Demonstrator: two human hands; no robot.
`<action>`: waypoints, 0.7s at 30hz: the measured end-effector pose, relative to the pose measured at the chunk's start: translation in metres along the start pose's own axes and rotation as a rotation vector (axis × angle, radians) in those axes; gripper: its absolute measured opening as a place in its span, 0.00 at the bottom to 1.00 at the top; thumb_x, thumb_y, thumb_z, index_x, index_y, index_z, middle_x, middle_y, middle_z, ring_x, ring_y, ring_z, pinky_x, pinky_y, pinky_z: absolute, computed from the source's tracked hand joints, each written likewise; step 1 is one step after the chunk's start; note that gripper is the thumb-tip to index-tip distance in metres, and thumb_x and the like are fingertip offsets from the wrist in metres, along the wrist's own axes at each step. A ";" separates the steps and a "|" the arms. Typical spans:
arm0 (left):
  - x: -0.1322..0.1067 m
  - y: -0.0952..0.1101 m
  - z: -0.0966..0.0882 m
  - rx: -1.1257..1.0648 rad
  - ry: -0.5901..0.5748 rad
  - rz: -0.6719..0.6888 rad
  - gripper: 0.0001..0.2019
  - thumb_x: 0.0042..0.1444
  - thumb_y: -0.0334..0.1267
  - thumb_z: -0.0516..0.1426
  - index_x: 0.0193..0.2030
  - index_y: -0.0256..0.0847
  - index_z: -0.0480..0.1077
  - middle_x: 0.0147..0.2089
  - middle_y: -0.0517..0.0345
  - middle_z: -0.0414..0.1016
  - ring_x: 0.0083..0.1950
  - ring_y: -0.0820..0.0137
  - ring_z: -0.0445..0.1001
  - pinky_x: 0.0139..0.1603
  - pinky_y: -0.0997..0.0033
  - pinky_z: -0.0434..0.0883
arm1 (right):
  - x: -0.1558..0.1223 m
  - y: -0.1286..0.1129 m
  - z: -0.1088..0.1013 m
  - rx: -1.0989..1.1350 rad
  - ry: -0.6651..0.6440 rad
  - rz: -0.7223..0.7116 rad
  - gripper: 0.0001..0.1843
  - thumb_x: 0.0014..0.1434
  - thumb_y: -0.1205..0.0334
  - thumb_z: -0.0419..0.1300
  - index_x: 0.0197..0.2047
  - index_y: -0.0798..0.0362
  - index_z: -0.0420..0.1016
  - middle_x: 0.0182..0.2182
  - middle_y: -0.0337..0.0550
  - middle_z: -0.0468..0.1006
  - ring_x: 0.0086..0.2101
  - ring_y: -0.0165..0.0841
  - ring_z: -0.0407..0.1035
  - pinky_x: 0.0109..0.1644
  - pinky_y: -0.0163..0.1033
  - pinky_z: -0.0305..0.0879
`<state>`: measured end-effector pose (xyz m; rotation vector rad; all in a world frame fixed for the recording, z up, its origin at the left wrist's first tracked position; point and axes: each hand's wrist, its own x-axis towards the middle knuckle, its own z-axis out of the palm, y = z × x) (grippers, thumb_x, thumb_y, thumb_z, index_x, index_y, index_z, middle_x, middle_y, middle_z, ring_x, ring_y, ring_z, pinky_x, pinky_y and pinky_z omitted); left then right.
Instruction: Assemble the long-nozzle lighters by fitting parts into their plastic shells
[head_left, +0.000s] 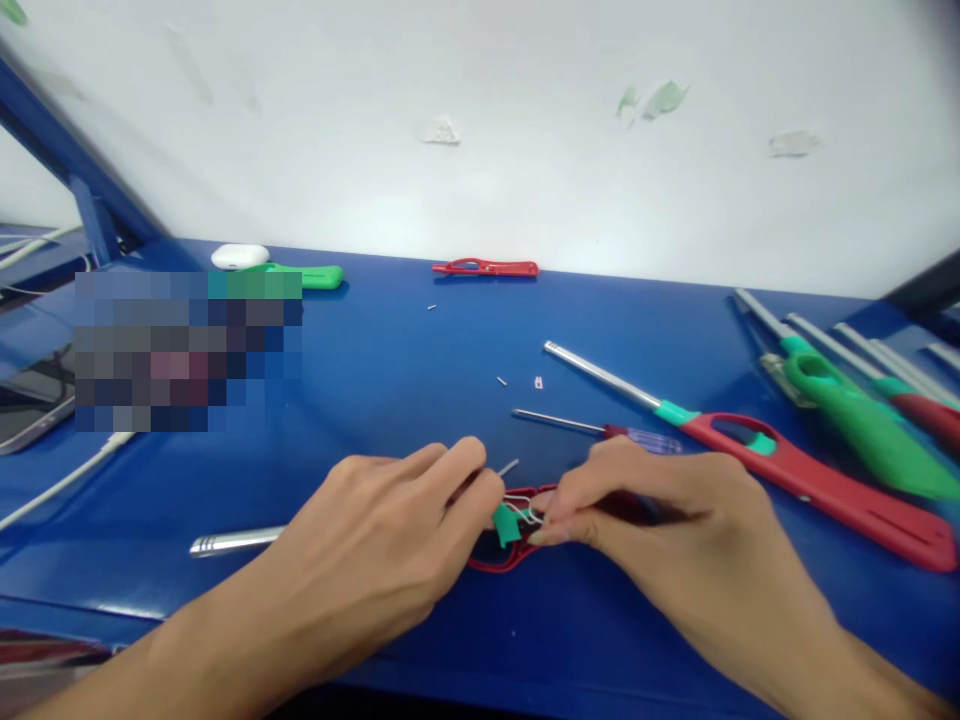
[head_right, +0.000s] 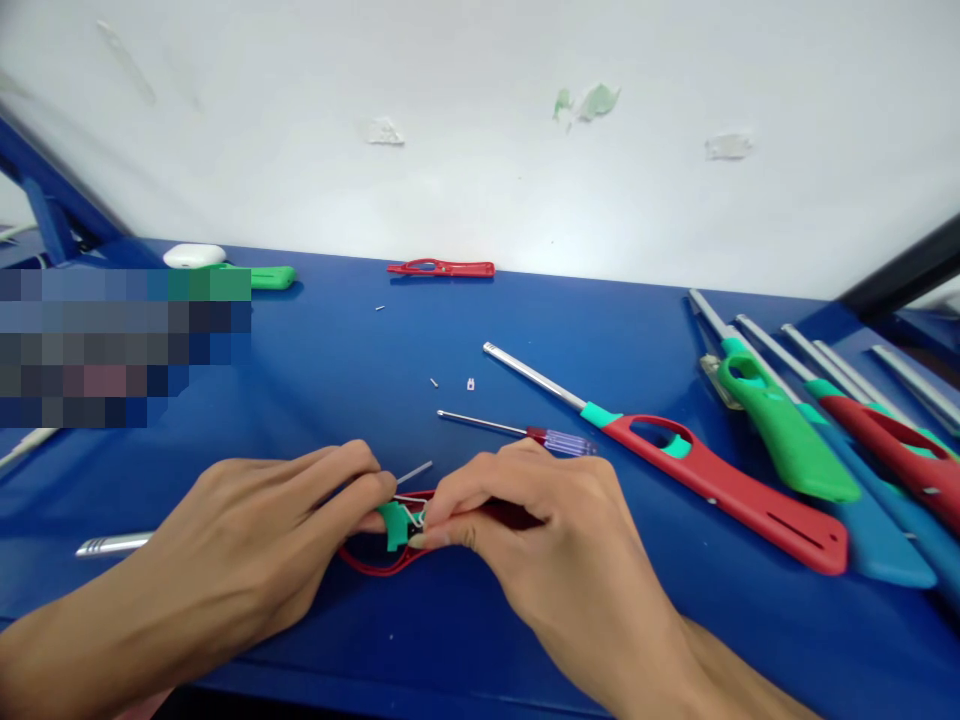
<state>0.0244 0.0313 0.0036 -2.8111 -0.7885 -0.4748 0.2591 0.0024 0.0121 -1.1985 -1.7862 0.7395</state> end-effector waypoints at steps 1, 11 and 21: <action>-0.001 0.000 0.000 0.007 0.004 -0.002 0.17 0.70 0.21 0.46 0.43 0.42 0.72 0.37 0.59 0.72 0.27 0.65 0.69 0.22 0.61 0.57 | -0.001 0.001 0.000 -0.038 -0.004 -0.032 0.14 0.59 0.74 0.74 0.31 0.42 0.85 0.28 0.22 0.87 0.25 0.26 0.79 0.37 0.28 0.78; -0.016 -0.003 -0.006 -0.090 0.087 -0.056 0.17 0.72 0.22 0.46 0.48 0.43 0.73 0.42 0.58 0.76 0.31 0.69 0.73 0.24 0.65 0.59 | -0.008 0.009 -0.001 -0.215 -0.014 -0.267 0.07 0.66 0.68 0.71 0.40 0.44 0.84 0.34 0.27 0.89 0.32 0.27 0.83 0.42 0.29 0.80; -0.033 0.000 -0.003 -0.208 0.096 -0.181 0.25 0.66 0.18 0.50 0.61 0.50 0.72 0.49 0.58 0.78 0.40 0.69 0.77 0.32 0.69 0.69 | -0.013 0.017 -0.005 -0.281 -0.069 -0.382 0.13 0.72 0.72 0.61 0.47 0.45 0.85 0.38 0.35 0.90 0.36 0.33 0.86 0.42 0.36 0.83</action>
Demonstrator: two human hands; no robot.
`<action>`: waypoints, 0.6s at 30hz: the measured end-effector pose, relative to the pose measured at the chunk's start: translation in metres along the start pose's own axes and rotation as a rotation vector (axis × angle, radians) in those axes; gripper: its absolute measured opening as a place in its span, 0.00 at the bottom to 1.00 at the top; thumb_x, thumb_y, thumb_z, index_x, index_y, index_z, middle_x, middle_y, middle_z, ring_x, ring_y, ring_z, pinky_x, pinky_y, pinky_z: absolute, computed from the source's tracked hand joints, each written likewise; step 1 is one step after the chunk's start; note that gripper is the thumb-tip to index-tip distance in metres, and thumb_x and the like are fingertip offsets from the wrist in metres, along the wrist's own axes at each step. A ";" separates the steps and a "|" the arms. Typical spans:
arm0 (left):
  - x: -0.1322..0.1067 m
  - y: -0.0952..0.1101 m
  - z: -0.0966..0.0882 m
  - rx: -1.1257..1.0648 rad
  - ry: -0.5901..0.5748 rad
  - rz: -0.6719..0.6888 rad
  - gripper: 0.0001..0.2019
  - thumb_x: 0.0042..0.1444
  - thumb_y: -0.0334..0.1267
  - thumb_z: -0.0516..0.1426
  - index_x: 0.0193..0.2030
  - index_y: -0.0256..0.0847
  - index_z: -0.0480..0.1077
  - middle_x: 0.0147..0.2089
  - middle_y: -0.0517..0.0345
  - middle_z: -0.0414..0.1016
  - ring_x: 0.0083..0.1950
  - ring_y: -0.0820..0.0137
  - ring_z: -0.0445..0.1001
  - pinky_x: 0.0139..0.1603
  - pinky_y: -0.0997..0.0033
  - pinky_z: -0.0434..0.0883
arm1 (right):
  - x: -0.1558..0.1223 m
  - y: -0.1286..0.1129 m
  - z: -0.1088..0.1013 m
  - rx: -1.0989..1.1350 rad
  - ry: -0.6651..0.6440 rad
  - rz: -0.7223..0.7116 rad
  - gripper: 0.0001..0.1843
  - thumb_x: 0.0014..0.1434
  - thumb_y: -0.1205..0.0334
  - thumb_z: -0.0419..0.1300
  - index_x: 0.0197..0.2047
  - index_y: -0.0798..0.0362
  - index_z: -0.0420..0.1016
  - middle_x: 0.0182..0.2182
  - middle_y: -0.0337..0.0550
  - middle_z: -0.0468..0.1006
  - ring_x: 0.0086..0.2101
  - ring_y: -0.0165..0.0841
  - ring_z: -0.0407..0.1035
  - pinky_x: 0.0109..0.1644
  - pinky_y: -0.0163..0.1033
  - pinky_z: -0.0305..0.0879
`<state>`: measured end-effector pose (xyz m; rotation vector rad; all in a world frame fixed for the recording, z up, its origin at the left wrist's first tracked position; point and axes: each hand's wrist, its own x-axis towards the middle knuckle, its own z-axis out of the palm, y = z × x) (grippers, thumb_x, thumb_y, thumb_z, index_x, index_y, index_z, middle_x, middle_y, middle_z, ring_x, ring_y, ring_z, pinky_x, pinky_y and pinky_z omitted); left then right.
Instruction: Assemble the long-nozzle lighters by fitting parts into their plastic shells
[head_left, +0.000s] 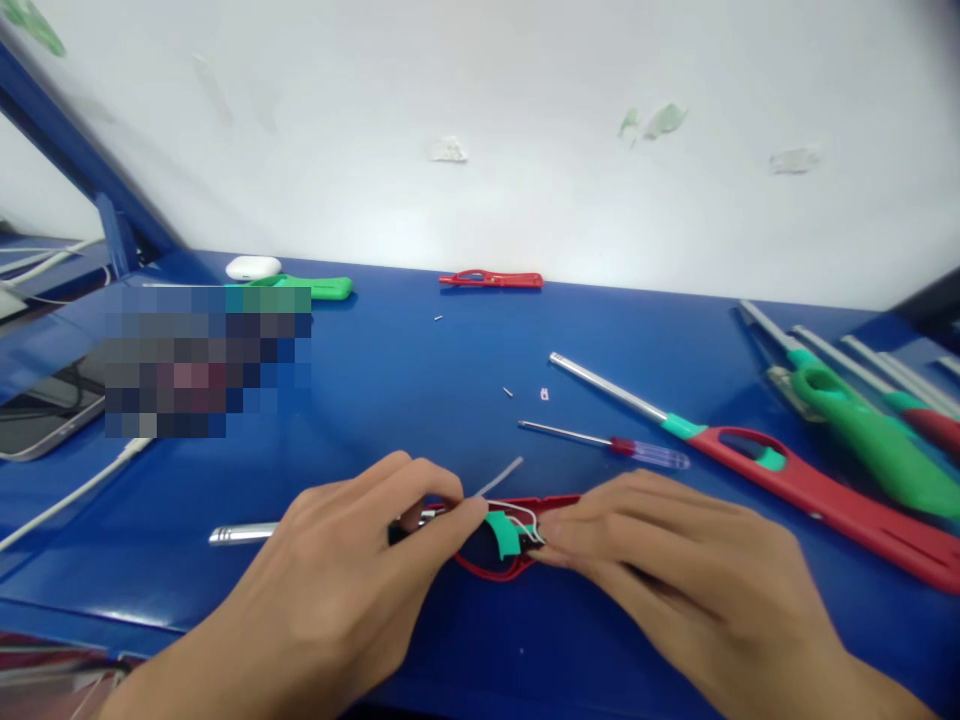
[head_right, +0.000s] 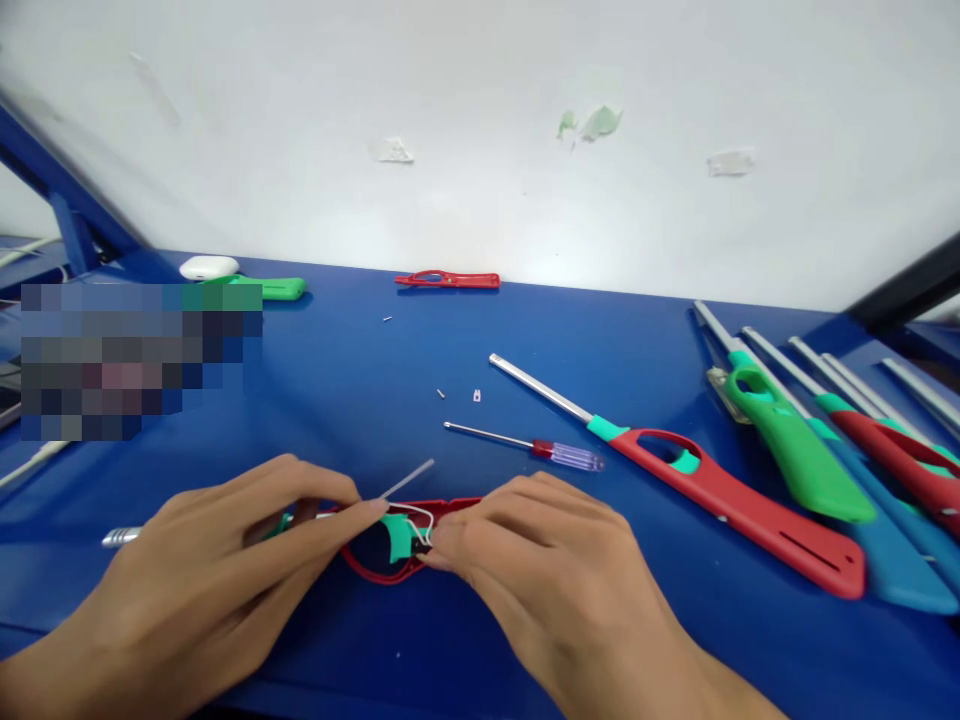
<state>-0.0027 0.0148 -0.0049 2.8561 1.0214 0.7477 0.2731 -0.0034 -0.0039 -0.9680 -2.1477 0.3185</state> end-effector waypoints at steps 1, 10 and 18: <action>-0.001 0.000 0.000 -0.035 0.002 -0.017 0.25 0.67 0.18 0.51 0.62 0.50 0.72 0.50 0.58 0.78 0.42 0.69 0.77 0.35 0.70 0.71 | -0.001 0.000 0.001 0.010 0.014 0.010 0.13 0.72 0.72 0.61 0.47 0.45 0.85 0.38 0.36 0.90 0.36 0.33 0.85 0.43 0.37 0.83; 0.003 0.001 0.001 -0.131 0.015 -0.045 0.18 0.73 0.23 0.54 0.60 0.48 0.75 0.49 0.57 0.77 0.42 0.71 0.75 0.40 0.71 0.72 | 0.004 -0.005 -0.003 -0.081 -0.007 -0.042 0.11 0.74 0.70 0.62 0.46 0.48 0.85 0.38 0.36 0.90 0.36 0.32 0.86 0.43 0.35 0.84; 0.002 0.003 -0.002 -0.061 0.009 -0.016 0.19 0.68 0.19 0.51 0.53 0.46 0.75 0.46 0.58 0.78 0.38 0.68 0.74 0.36 0.65 0.68 | 0.001 -0.010 0.001 -0.105 0.029 -0.068 0.09 0.71 0.71 0.65 0.47 0.47 0.84 0.39 0.36 0.91 0.34 0.34 0.85 0.41 0.39 0.85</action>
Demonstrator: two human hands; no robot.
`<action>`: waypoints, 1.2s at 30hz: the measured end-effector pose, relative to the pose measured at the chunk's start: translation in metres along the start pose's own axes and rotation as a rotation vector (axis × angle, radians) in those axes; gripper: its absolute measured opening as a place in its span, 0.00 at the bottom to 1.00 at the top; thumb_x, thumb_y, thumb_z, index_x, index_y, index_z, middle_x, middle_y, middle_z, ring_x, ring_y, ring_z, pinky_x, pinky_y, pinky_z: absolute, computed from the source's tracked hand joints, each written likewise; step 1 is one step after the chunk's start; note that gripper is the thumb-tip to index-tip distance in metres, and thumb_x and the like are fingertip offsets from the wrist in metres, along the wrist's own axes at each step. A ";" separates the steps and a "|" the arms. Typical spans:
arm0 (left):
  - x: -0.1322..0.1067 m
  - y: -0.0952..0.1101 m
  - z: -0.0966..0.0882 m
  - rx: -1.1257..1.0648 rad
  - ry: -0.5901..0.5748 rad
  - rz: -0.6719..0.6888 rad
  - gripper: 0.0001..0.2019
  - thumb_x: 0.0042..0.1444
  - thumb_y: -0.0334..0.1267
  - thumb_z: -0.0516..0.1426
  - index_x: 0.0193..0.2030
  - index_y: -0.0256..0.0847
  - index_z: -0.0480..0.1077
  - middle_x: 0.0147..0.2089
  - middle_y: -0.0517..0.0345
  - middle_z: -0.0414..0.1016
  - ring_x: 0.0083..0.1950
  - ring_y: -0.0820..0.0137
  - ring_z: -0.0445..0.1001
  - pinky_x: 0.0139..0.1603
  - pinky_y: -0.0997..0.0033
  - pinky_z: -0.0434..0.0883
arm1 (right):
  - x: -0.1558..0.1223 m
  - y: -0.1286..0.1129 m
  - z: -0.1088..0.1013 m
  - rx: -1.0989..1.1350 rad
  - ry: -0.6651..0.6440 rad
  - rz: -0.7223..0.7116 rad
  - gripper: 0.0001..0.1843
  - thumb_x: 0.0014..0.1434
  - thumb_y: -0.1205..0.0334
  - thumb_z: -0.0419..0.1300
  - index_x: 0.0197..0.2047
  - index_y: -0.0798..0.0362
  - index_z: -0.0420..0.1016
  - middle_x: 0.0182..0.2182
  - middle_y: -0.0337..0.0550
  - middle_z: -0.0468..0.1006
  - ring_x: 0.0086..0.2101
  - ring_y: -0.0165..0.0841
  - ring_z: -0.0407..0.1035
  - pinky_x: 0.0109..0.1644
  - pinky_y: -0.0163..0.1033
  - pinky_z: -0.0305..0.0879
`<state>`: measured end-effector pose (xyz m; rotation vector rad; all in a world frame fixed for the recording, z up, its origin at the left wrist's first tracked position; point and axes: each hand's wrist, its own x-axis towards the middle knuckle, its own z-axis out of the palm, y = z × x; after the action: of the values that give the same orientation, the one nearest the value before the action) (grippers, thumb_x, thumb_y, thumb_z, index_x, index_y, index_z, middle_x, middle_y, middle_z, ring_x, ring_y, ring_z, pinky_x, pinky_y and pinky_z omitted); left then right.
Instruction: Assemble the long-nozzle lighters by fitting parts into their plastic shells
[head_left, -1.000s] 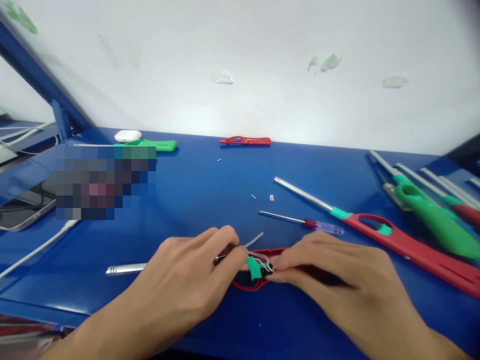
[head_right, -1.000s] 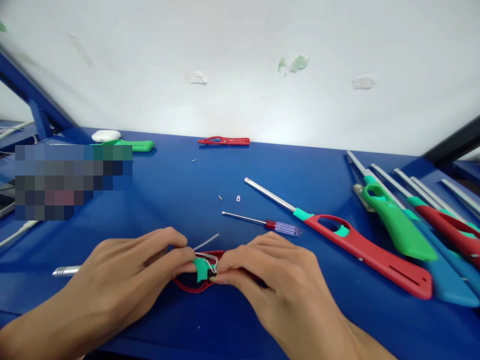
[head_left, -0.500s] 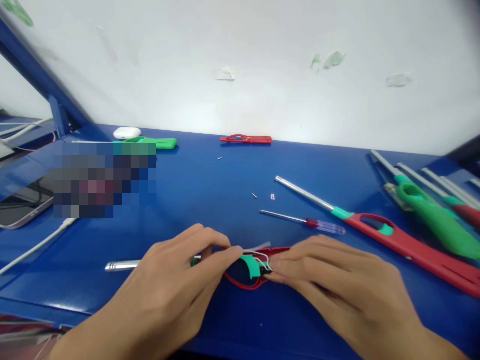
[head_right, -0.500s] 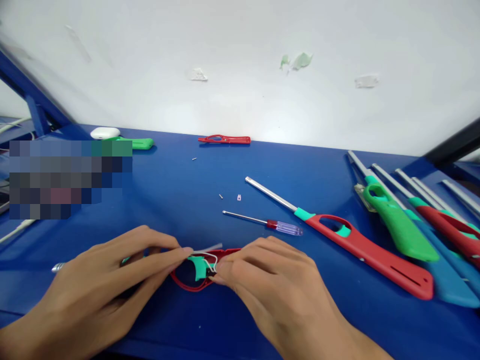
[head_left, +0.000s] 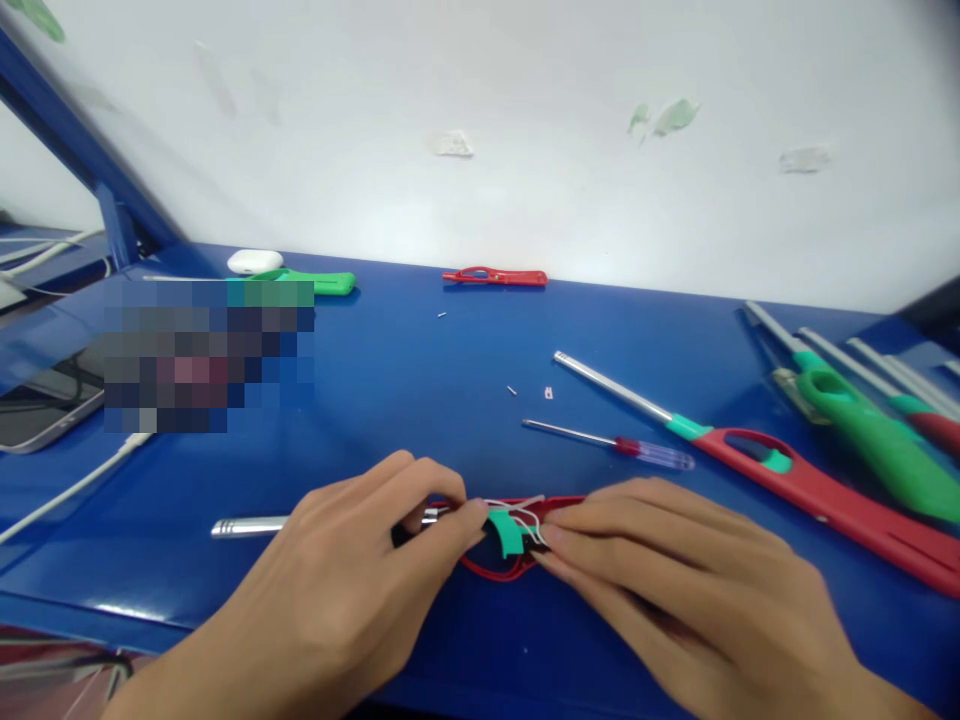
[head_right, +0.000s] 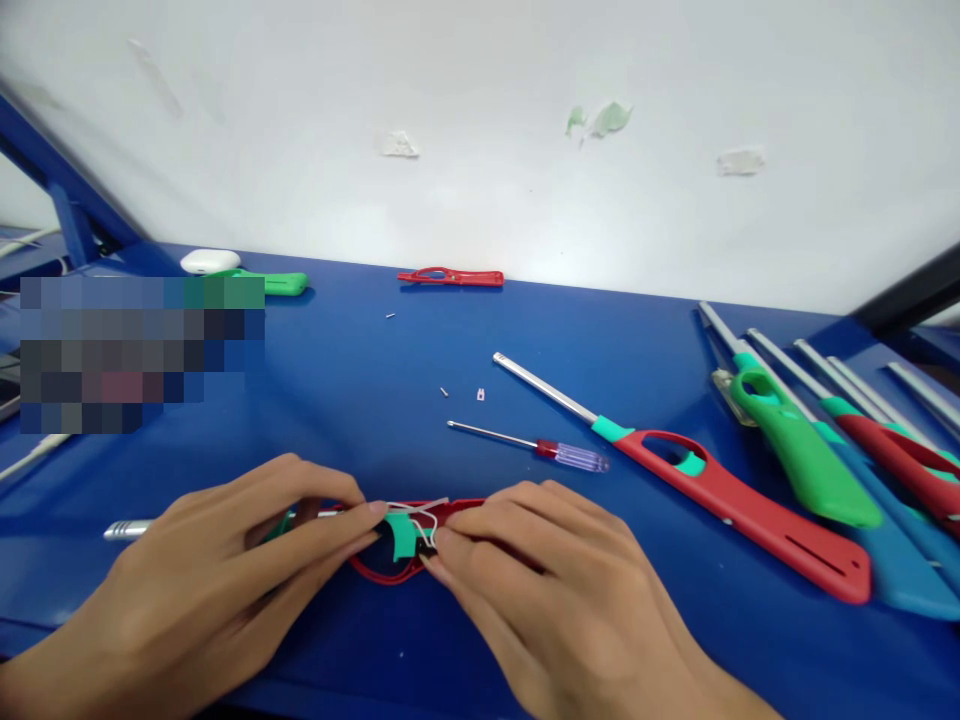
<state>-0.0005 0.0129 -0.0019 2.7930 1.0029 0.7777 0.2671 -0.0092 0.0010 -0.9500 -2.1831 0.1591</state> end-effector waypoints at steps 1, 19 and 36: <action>0.000 0.001 -0.001 -0.002 -0.002 0.001 0.19 0.68 0.19 0.51 0.53 0.46 0.75 0.45 0.59 0.78 0.38 0.68 0.74 0.35 0.65 0.67 | -0.002 -0.001 0.001 -0.010 -0.006 -0.009 0.09 0.71 0.70 0.64 0.47 0.48 0.84 0.38 0.36 0.91 0.35 0.34 0.85 0.42 0.38 0.85; -0.016 0.002 0.005 0.047 0.012 0.041 0.16 0.78 0.29 0.53 0.67 0.40 0.73 0.58 0.51 0.75 0.60 0.65 0.71 0.70 0.60 0.68 | -0.002 0.002 -0.003 -0.020 -0.011 0.042 0.05 0.73 0.65 0.65 0.46 0.46 0.83 0.40 0.31 0.89 0.37 0.26 0.83 0.46 0.30 0.80; -0.041 -0.011 -0.008 0.098 -0.100 -0.180 0.23 0.75 0.26 0.51 0.67 0.55 0.73 0.62 0.63 0.79 0.63 0.68 0.75 0.65 0.68 0.73 | -0.012 0.005 -0.003 -0.346 -0.385 -0.070 0.31 0.78 0.43 0.55 0.80 0.32 0.60 0.75 0.36 0.69 0.66 0.46 0.73 0.62 0.57 0.82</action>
<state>-0.0375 -0.0049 -0.0157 2.7387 1.2849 0.5756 0.2770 -0.0142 -0.0052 -1.1004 -2.6543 -0.0804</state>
